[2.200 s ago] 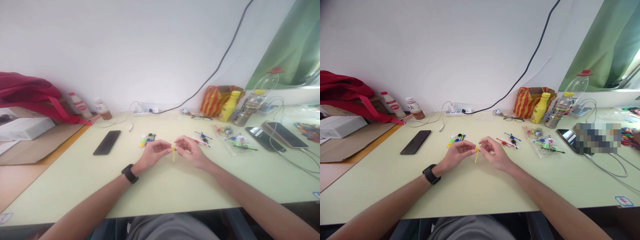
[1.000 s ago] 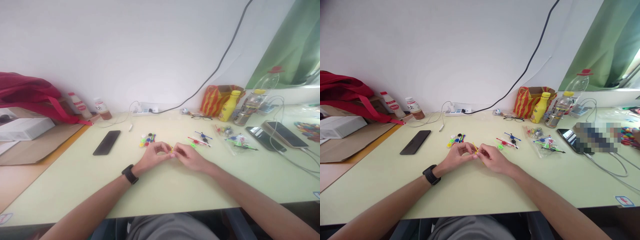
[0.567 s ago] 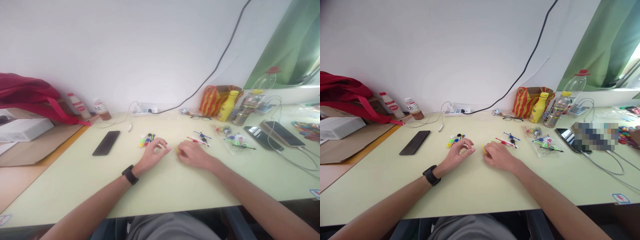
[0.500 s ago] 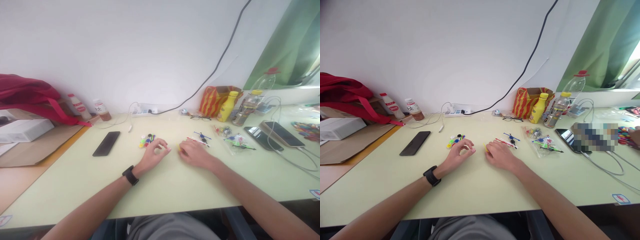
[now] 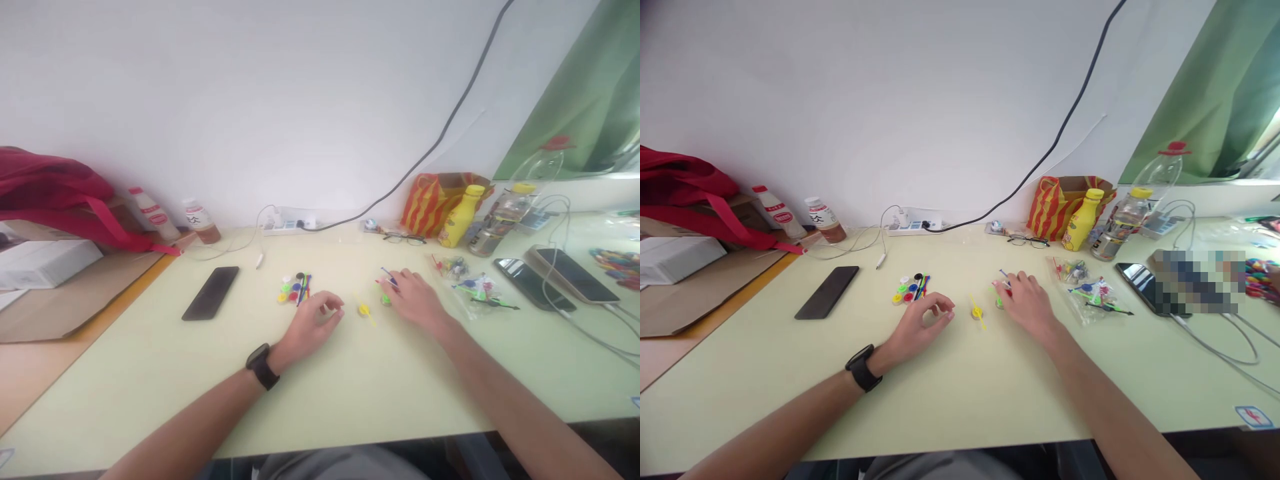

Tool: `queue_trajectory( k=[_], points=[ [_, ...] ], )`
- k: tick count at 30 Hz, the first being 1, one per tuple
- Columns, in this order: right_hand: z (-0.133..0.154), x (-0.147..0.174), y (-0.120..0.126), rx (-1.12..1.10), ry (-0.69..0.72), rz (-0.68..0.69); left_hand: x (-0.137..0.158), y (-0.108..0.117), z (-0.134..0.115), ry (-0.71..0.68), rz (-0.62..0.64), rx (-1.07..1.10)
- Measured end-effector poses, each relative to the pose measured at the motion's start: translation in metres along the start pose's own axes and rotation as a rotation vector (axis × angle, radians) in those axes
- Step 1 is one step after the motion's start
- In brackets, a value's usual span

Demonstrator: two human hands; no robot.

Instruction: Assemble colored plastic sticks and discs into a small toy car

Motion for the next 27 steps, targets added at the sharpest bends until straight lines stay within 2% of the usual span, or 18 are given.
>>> queue_trajectory(
  k=[4, 7, 9, 12, 15, 18, 24, 27],
  points=[
    [0.047, 0.015, -0.005, -0.132, 0.212, 0.055, 0.003, -0.007, 0.004, 0.056, 0.083, 0.073],
    [0.075, 0.028, -0.004, -0.239, 0.399, 0.128, 0.005, -0.004, 0.001, 0.053, 0.043, 0.019],
    [0.086, 0.033, -0.005, -0.312, 0.515, 0.206, 0.006, 0.0, -0.005, 0.005, 0.008, -0.067],
    [0.09, 0.035, -0.006, -0.406, 0.588, 0.274, 0.007, 0.001, -0.014, -0.079, 0.05, -0.177],
    [0.089, 0.032, -0.004, -0.506, 0.609, 0.306, 0.007, -0.003, -0.015, -0.096, 0.115, -0.21],
    [0.079, 0.025, 0.005, -0.576, 0.6, 0.342, 0.006, -0.006, -0.009, -0.049, 0.151, -0.159],
    [0.041, 0.01, 0.008, -0.652, 0.374, 0.469, 0.001, -0.005, -0.007, -0.028, 0.175, -0.131],
    [0.038, 0.008, 0.003, -0.702, 0.323, 0.506, -0.001, -0.004, -0.01, -0.045, 0.171, -0.156]
  ],
)
Point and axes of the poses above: each hand's wrist, its own x-axis away from the middle knuckle, its own y-axis out of the back of the hand, z = x × y, the point moved 5 cm from there along -x, towards the middle knuckle, and after that the axes turned 8 degrees about z, right-handed, at the moved point
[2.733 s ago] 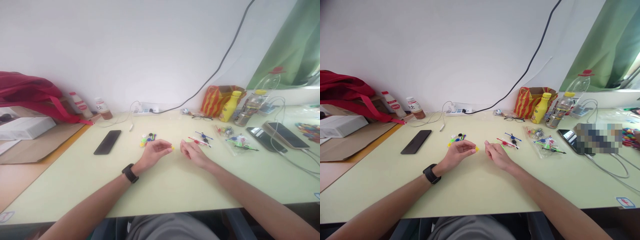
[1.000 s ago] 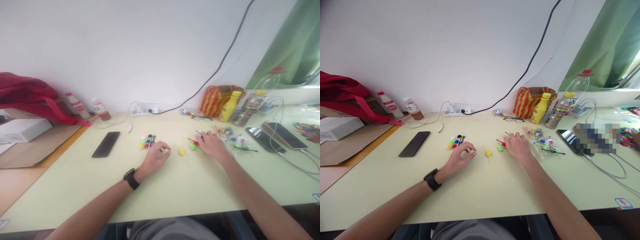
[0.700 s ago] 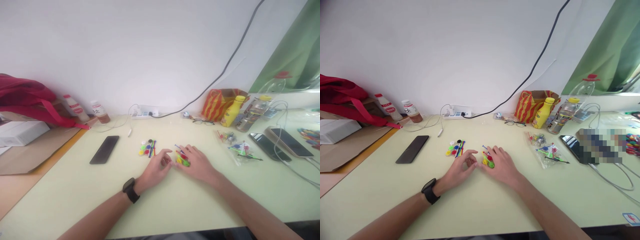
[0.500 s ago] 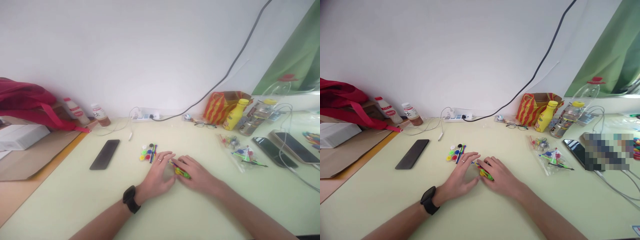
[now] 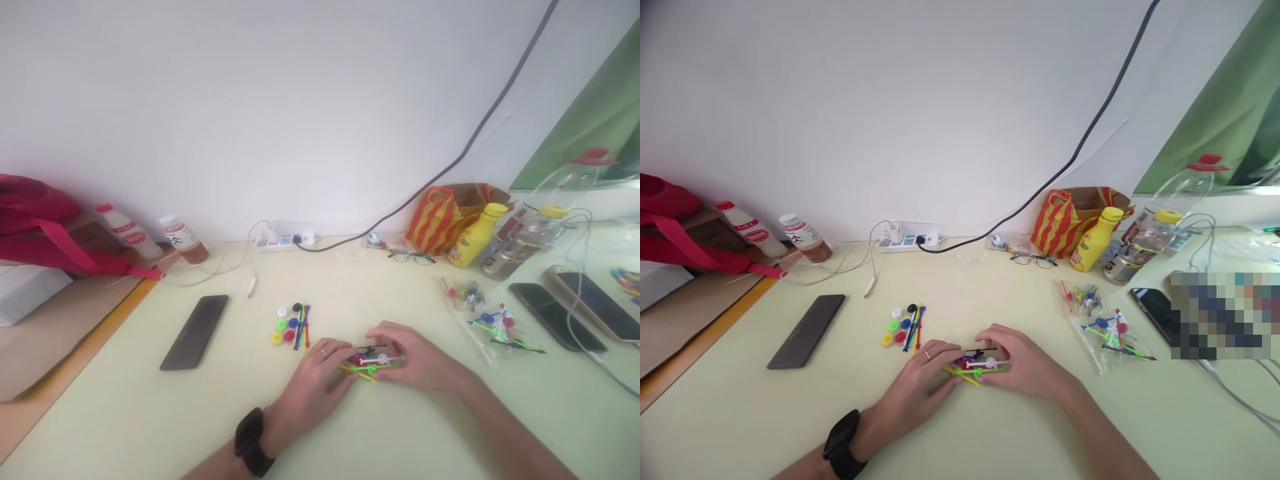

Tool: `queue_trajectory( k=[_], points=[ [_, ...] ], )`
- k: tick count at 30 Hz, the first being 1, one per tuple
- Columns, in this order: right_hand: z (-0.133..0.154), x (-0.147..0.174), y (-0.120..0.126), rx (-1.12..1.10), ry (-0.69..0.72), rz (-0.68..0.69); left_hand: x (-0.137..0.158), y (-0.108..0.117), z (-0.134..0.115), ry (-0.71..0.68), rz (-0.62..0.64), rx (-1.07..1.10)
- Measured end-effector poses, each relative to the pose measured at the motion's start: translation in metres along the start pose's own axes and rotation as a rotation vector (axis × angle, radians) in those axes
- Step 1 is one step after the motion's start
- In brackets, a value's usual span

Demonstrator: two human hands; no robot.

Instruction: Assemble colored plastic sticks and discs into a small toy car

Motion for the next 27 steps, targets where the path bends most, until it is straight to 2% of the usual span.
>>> queue_trajectory(
  k=[5, 9, 12, 21, 27],
  points=[
    [0.008, -0.005, -0.011, -0.075, 0.062, -0.044, 0.001, 0.002, 0.001, 0.018, -0.042, -0.073],
    [0.006, -0.01, -0.015, -0.072, 0.131, -0.135, 0.003, 0.002, 0.002, 0.03, -0.042, -0.137],
    [0.003, -0.013, -0.017, -0.072, 0.193, -0.149, 0.004, 0.003, 0.003, 0.039, -0.031, -0.167],
    [-0.007, -0.019, -0.021, -0.309, 0.095, -0.139, 0.008, 0.002, 0.001, 0.043, -0.056, -0.117],
    [-0.015, -0.02, -0.008, -0.261, 0.09, -0.309, 0.008, 0.002, 0.003, 0.025, -0.08, -0.065]
  ],
)
Point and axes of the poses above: each hand's wrist, its own x-axis away from the middle knuckle, its own y-axis out of the back of the hand, z = x × y, the point moved 5 cm from there along -x, towards the middle knuckle, and after that the axes turned 8 degrees about z, right-handed, at the moved point
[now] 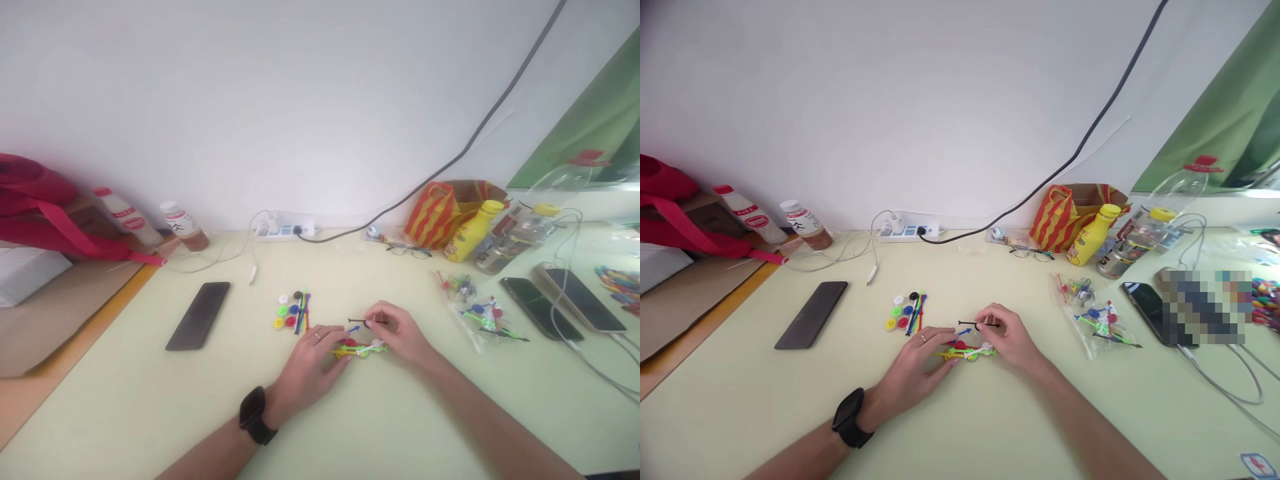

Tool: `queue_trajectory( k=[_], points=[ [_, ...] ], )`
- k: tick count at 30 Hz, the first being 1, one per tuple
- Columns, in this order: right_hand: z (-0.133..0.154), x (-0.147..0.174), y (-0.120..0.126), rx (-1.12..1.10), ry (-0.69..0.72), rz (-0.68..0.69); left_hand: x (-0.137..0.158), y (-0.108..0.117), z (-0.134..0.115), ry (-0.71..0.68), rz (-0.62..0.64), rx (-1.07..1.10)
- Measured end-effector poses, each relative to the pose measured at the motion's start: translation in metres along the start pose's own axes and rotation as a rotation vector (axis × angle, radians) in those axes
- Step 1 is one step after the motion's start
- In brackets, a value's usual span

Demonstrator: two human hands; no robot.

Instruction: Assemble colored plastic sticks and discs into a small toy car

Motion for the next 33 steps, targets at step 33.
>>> queue_trajectory(
  k=[33],
  points=[
    [-0.041, -0.129, 0.054, 0.145, -0.112, -0.289, -0.07, 0.078, -0.004, 0.064, 0.128, -0.123]
  ],
)
Point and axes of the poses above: each hand's wrist, its own x-axis away from the middle knuckle, its own y-axis out of the back of the hand, z = x × y, the point moved 5 cm from there along -x, towards the middle knuckle, and after that the axes turned 8 degrees about z, right-handed, at the moved point
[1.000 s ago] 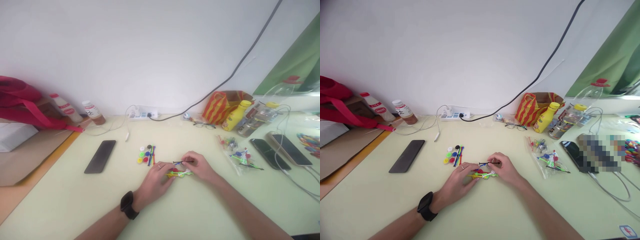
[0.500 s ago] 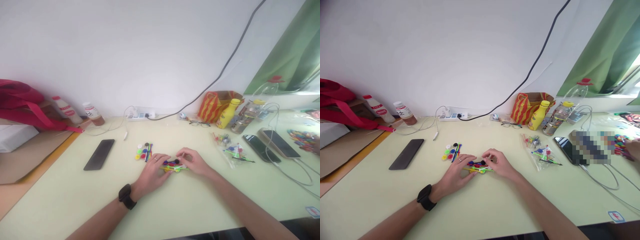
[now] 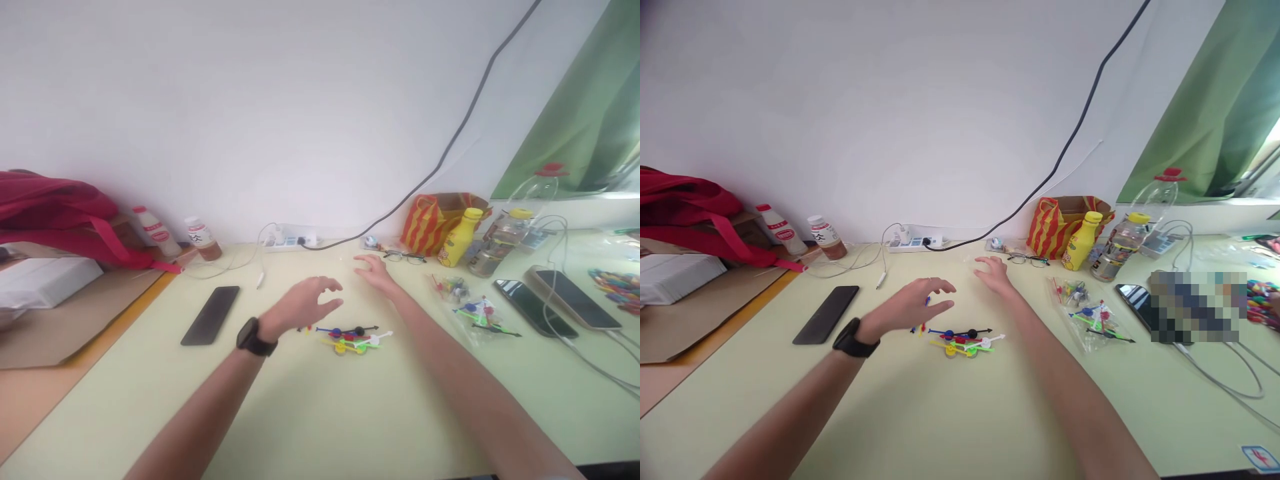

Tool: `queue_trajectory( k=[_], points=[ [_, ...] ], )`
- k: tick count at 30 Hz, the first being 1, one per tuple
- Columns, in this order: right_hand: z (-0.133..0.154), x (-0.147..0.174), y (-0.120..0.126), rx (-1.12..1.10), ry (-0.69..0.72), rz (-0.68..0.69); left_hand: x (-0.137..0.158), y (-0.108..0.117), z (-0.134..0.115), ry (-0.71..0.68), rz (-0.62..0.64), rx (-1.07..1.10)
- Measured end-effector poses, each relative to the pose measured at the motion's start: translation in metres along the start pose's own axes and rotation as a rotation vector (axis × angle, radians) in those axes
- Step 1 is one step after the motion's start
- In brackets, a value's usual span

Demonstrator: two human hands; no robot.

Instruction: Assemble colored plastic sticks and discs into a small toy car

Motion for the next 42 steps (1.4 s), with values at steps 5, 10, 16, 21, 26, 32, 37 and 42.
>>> queue_trajectory(
  k=[5, 10, 16, 21, 26, 32, 37, 42],
  points=[
    [0.002, -0.026, 0.001, -0.058, -0.06, -0.027, -0.02, 0.031, 0.012, 0.095, 0.083, 0.035],
    [0.011, -0.012, 0.04, -0.121, -0.017, -0.024, -0.018, 0.045, 0.011, 0.029, 0.062, 0.048],
    [0.075, 0.028, 0.095, -0.174, 0.142, 0.272, -0.018, 0.054, -0.002, 0.001, -0.133, 0.188],
    [0.147, 0.066, 0.079, -0.174, 0.318, 0.619, -0.024, 0.034, -0.011, -0.008, -0.065, 0.461],
    [0.163, 0.07, 0.057, -0.112, 0.359, 0.695, -0.029, 0.024, -0.005, -0.067, 0.05, 0.651],
    [0.147, 0.059, 0.065, -0.069, 0.288, 0.508, -0.026, 0.038, 0.013, 0.032, -0.109, 0.629],
    [0.148, 0.055, 0.064, -0.04, 0.292, 0.368, -0.025, 0.039, 0.008, 0.034, -0.101, 0.641],
    [0.146, 0.055, 0.056, -0.127, 0.266, 0.385, -0.027, 0.04, 0.014, 0.049, -0.148, 0.664]
  ],
)
Point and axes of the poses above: each hand's wrist, its own x-axis away from the middle knuckle, its own y-axis out of the back of the hand, z = x × y, the point moved 5 cm from there along -x, towards the middle knuckle, and after that the axes turned 8 degrees about z, right-handed, at the moved point
